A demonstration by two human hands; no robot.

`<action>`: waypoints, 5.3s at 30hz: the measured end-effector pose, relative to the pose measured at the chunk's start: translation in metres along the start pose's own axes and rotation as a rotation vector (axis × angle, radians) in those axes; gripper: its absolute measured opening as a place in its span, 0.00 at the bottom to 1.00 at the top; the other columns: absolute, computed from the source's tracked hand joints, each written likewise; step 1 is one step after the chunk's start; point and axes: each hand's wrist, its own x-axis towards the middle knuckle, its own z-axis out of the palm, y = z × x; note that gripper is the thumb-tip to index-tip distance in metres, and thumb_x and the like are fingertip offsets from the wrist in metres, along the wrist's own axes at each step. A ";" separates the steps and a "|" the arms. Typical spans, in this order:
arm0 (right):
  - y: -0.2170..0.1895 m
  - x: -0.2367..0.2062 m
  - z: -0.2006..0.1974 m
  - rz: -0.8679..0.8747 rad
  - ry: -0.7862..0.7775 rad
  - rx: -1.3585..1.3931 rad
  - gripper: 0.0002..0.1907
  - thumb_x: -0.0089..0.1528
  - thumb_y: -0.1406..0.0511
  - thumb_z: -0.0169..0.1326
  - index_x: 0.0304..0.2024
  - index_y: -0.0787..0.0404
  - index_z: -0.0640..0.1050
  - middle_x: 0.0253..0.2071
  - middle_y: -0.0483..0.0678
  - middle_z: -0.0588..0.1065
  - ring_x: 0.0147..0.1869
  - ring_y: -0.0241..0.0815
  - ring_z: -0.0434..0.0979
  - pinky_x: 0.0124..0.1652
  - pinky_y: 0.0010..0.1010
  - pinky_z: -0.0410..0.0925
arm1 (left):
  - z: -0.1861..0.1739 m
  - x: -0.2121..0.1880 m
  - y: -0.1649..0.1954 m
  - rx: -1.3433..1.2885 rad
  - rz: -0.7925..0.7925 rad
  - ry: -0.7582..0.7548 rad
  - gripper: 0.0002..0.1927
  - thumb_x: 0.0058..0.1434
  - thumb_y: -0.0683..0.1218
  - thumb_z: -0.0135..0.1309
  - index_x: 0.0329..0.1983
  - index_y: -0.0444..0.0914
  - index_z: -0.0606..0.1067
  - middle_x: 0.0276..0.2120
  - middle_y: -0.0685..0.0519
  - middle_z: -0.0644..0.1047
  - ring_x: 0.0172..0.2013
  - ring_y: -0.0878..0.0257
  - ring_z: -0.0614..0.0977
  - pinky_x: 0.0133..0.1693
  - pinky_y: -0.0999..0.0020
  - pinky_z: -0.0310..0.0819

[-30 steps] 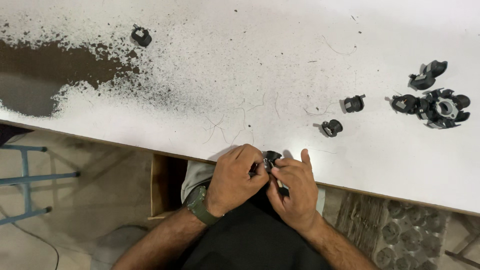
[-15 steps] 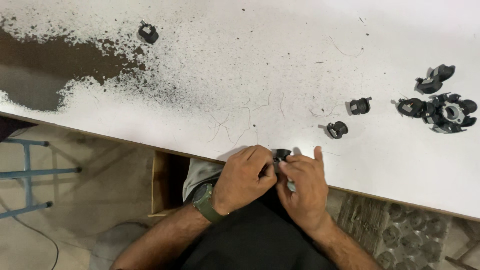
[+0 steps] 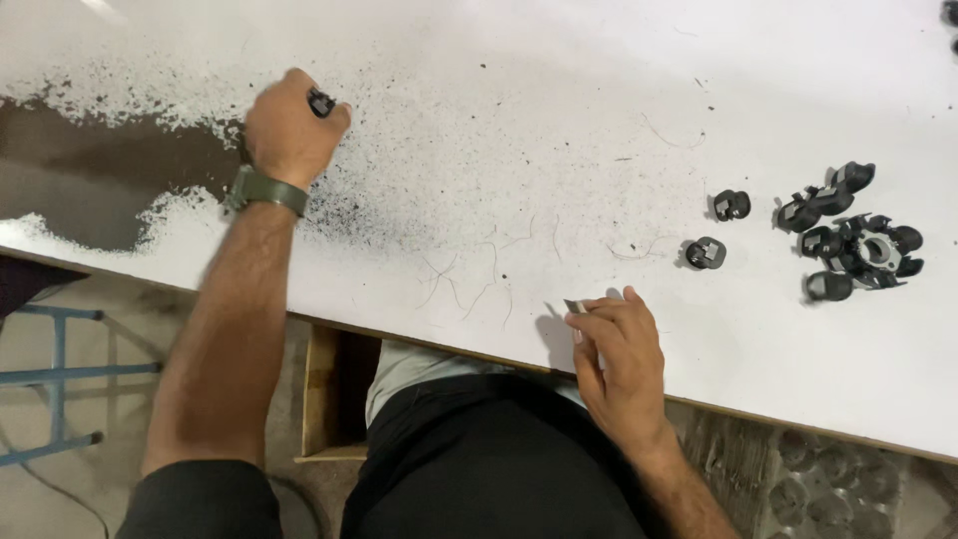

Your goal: The person sits at a white workbench assembling small black plastic connector parts. They pick up individual components, press and fit them together by hand, and place the finished assemblies in a growing pile on the right side of the table, repeating the cycle.

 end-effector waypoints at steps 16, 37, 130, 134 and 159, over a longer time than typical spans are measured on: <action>-0.028 0.018 -0.001 0.112 -0.142 -0.228 0.29 0.48 0.60 0.69 0.52 0.59 0.80 0.46 0.50 0.70 0.63 0.53 0.67 0.69 0.67 0.43 | 0.037 -0.226 0.110 -0.373 0.566 0.052 0.25 0.55 0.60 0.66 0.47 0.40 0.78 0.57 0.47 0.75 0.67 0.48 0.64 0.69 0.36 0.44; -0.016 -0.013 0.007 -0.071 0.047 -0.019 0.19 0.59 0.70 0.66 0.49 0.64 0.74 0.46 0.49 0.76 0.60 0.47 0.74 0.76 0.58 0.45 | 0.050 -0.237 0.087 -0.362 0.794 0.132 0.08 0.62 0.45 0.65 0.44 0.42 0.82 0.60 0.51 0.74 0.65 0.54 0.70 0.67 0.48 0.60; -0.015 -0.008 0.002 -0.050 0.088 -0.016 0.12 0.59 0.71 0.66 0.43 0.59 0.79 0.41 0.46 0.74 0.58 0.45 0.77 0.79 0.58 0.47 | 0.031 -0.225 0.105 -0.775 0.350 -0.384 0.06 0.57 0.38 0.59 0.30 0.36 0.73 0.24 0.53 0.77 0.23 0.67 0.76 0.24 0.69 0.70; -0.022 -0.022 0.016 -0.008 0.039 0.118 0.15 0.57 0.74 0.63 0.44 0.62 0.73 0.44 0.50 0.77 0.56 0.46 0.80 0.76 0.57 0.53 | 0.037 -0.234 0.105 -0.799 0.383 -0.292 0.07 0.55 0.38 0.60 0.31 0.36 0.72 0.26 0.51 0.78 0.27 0.64 0.80 0.27 0.67 0.74; 0.028 0.006 -0.022 0.127 0.200 -0.142 0.14 0.68 0.76 0.56 0.54 0.64 0.71 0.48 0.51 0.73 0.53 0.47 0.75 0.78 0.58 0.49 | 0.036 -0.048 0.098 0.037 0.148 -0.327 0.37 0.63 0.72 0.54 0.50 0.34 0.72 0.24 0.53 0.75 0.23 0.62 0.76 0.23 0.65 0.68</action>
